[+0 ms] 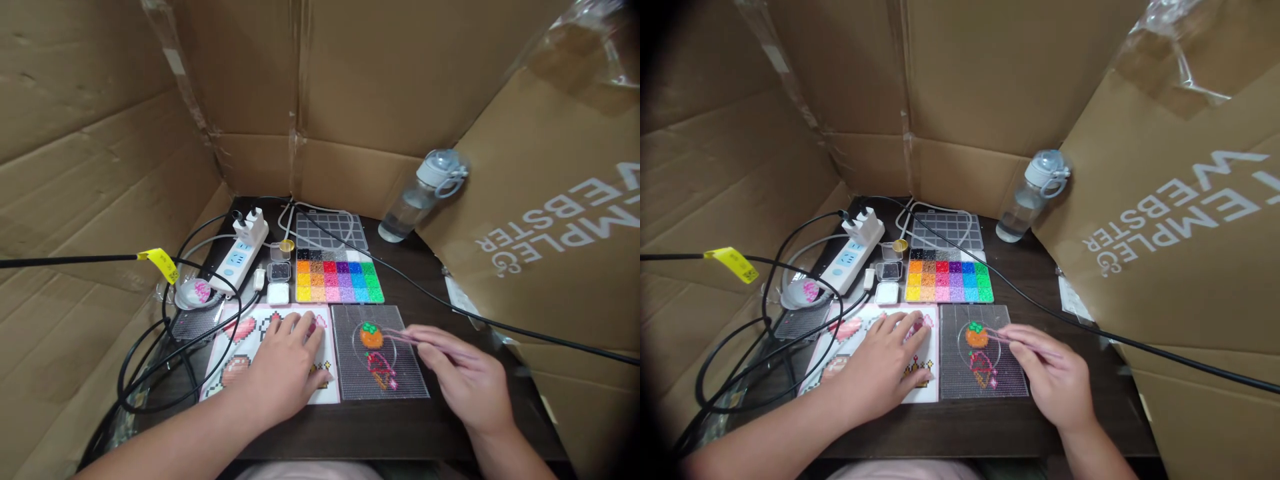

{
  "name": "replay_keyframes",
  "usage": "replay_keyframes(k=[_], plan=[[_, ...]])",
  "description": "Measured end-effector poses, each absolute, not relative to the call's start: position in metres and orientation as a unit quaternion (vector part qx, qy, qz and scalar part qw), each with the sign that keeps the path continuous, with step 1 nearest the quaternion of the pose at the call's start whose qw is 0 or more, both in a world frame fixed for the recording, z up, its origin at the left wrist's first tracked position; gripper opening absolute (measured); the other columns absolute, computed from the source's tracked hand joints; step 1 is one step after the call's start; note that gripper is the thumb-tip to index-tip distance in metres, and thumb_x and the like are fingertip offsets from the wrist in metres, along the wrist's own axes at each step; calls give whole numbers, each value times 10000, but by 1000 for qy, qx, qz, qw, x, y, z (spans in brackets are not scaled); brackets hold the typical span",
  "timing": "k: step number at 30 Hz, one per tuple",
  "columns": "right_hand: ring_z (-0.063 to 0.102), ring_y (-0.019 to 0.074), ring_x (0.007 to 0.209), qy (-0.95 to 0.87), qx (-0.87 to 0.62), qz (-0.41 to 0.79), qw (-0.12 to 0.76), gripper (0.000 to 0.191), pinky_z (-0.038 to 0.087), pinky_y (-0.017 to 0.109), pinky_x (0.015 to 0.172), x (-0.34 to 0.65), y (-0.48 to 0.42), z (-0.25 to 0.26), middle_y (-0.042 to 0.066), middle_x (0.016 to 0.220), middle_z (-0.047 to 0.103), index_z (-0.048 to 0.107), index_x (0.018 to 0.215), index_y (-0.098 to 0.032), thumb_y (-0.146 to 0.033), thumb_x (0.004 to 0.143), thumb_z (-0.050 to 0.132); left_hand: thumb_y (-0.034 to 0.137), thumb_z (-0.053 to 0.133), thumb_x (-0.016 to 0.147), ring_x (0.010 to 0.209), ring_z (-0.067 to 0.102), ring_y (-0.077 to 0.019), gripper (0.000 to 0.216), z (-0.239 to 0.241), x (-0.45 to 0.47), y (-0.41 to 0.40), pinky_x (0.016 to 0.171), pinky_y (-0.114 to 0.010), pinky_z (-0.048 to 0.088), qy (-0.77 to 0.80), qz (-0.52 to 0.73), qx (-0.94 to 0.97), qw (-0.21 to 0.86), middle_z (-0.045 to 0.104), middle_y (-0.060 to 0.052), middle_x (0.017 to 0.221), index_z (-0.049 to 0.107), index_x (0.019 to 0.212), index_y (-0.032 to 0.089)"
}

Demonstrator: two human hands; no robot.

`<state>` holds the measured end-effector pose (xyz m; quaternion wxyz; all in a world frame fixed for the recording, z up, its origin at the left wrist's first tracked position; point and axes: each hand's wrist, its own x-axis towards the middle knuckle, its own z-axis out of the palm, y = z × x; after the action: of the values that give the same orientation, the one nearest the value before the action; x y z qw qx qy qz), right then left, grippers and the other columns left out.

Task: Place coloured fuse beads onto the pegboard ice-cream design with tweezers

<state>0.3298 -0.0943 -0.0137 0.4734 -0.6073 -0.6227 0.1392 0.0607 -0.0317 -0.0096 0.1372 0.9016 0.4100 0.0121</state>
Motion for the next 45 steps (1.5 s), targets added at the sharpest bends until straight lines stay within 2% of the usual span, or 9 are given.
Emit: replay_keyframes(k=[6,12,23,45], plan=[[746,223,852,-664,-599,187,407,174,600,353,855,314,-19,4,43,896,785,786,830,-248,-324,847,631,497,565,867,1234,479,-344,576,-7,61,-33,1025,-576,415,406,4,905,129,536,-110,1406,519,1355,194],[739,206,825,-655,-543,284,441,141,605,332,811,275,23,-3,60,874,782,774,811,-199,-267,819,651,507,554,873,1242,478,-337,571,-9,61,-30,1047,-583,400,402,0,906,131,521,-99,1437,524,1358,209],[744,199,819,-642,-549,311,435,131,615,341,814,272,21,-26,43,863,785,781,817,-221,-234,821,651,501,564,873,1244,477,-339,585,-14,61,-30,1038,-584,402,400,-3,907,128,511,-114,1449,509,1370,197],[751,199,788,-610,-560,355,434,116,635,312,744,267,22,-26,38,837,787,777,799,-216,-257,797,669,517,562,871,1222,479,-336,605,-10,60,-29,1036,-578,382,390,-6,913,124,533,-130,1408,499,1362,169]])
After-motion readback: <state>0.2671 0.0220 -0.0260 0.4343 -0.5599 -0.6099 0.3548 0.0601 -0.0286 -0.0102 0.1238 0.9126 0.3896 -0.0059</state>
